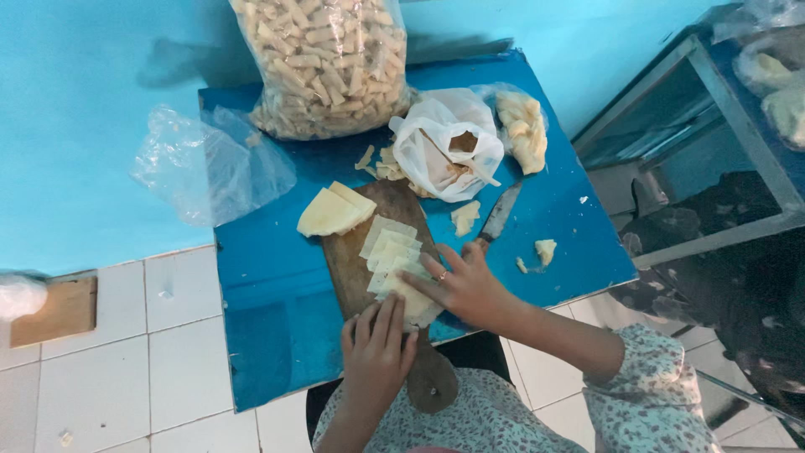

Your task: The person takes thin square dough sheets from a cutting board, spoons brown filling onto each sheet, folds the sheet around the filling by hand, and places the folded pieces into a white plastic bag on the table. A knife and a large bag of dough pieces sit on the blue work table.

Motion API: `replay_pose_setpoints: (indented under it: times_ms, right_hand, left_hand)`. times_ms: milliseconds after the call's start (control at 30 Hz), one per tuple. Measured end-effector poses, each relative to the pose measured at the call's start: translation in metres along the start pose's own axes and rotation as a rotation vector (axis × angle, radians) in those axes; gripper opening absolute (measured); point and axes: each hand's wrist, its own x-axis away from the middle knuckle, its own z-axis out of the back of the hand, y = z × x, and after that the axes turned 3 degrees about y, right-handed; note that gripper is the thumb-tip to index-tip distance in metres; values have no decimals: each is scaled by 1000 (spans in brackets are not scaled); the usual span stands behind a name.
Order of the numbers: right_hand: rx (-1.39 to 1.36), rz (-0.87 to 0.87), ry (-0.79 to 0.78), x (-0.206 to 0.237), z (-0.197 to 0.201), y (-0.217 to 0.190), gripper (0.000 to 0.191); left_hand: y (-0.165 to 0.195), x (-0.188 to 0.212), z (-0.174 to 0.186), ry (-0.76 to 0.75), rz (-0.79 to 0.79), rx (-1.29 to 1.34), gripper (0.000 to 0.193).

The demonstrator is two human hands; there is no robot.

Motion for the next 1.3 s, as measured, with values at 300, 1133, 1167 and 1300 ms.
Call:
replay_pose_setpoints:
  times_ms: [300,1133,1167,1300]
  right_hand:
    - [-17,-90,-12,-1,1,14,58]
    - [-262,-145,-105,-27,-21,18,70]
    - [-292,-155,-126,-28,-21,19,70]
    - [-362,-176,-246,-28,-21,29,72]
  left_hand:
    - [1,0,1,-19,4,-6,59]
    - [-5,-32,-7,-41,102,-48,60]
    - [-6,-34,-8,-34,110,-66,60]
    - [-6,-38,-9,2,114,-80,57]
